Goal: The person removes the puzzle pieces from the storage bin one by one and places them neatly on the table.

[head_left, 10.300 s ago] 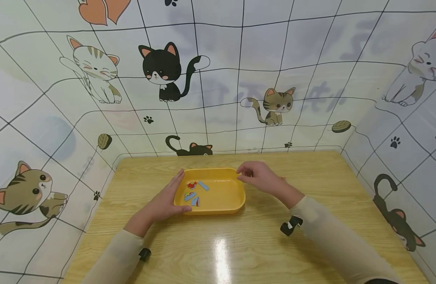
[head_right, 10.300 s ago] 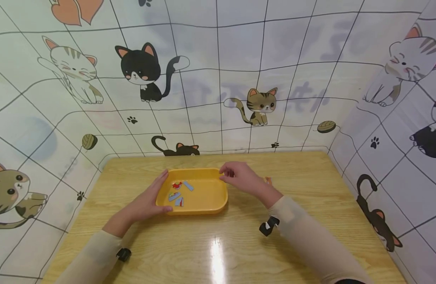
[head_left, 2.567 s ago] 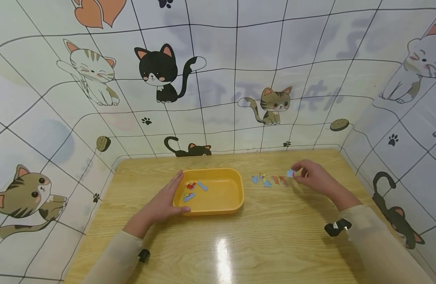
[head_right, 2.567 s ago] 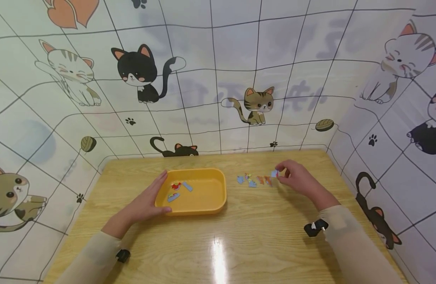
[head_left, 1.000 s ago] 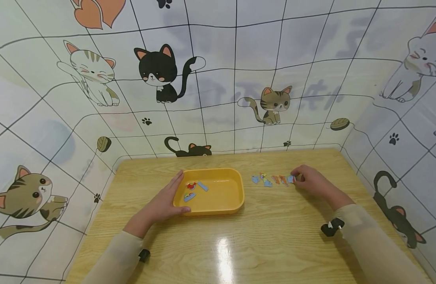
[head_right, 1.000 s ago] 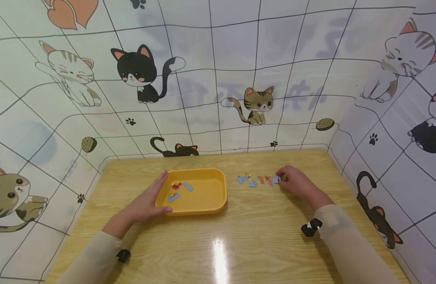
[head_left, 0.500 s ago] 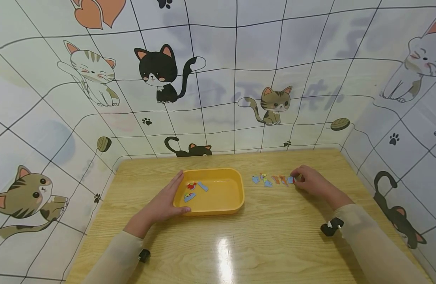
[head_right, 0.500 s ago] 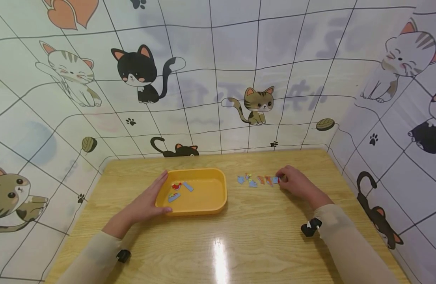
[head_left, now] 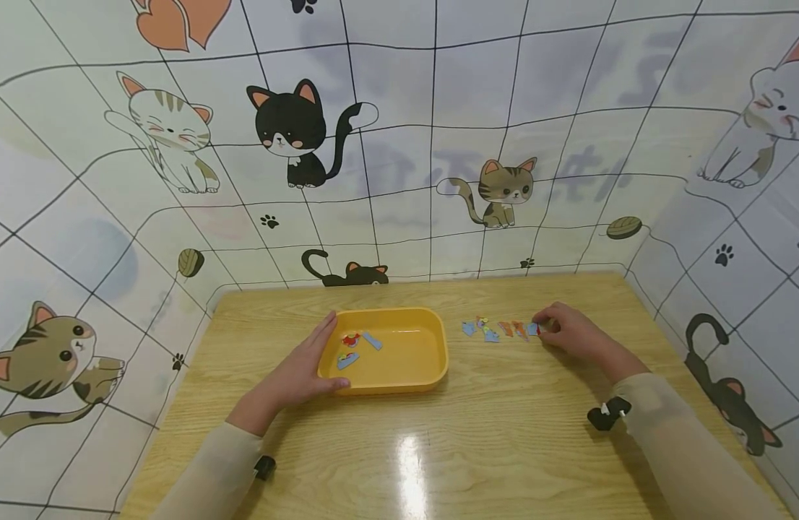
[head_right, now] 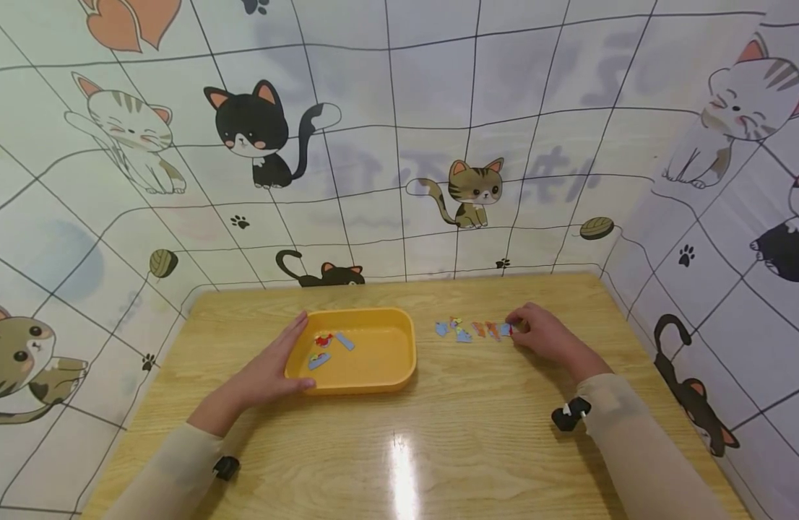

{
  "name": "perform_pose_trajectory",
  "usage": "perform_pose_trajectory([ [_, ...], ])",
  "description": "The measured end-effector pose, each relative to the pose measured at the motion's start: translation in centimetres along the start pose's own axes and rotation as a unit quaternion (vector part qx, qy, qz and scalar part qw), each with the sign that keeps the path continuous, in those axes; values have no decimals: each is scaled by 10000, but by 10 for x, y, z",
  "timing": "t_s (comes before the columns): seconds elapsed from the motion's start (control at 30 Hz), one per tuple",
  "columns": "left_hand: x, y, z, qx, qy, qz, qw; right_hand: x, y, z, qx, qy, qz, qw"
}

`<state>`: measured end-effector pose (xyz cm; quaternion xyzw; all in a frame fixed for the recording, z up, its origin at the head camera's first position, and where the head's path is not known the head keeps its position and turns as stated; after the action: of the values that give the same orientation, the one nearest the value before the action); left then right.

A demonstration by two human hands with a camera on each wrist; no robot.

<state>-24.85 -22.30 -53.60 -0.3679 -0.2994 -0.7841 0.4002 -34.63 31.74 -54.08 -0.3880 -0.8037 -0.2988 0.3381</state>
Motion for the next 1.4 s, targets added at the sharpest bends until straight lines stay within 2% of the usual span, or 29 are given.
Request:
perform_pose_trajectory([
  [0.27,0,0,0,-8,11,-11,10000,1,2,-3,-38,-223,223,9995],
  [0.5,0,0,1,45,-14,-5,10000,6,2,-23,398,-354,545,9971],
  [0.7,1,0,2,17,-25,-15,10000,7,-3,-56,653,-339,684,9949],
  [0.83,0,-1,1,-24,-59,13,10000,6,-11,-83,835,-556,666,9927],
  [0.97,1,-1,0,-48,-38,22,10000,1,-22,-109,1114,-747,520,9896],
  [1.2,2,1,1,-37,-40,26,10000,-11,-38,-157,1754,-437,254,9832],
  [1.4,2,1,1,-56,-26,24,10000,-28,-55,-194,1990,-218,-209,9795],
])
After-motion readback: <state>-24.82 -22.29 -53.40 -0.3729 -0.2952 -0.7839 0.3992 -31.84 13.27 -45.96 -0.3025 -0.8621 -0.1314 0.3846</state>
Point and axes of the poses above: each hand's wrist, its own y-axis away from the middle knuckle, its own x-axis out of the back of the hand, z = x × y, the point moved 6 cm from there along -y, towards the middle knuckle, and after that the axes turned 14 degrees about -z, right-handed, at the moved point
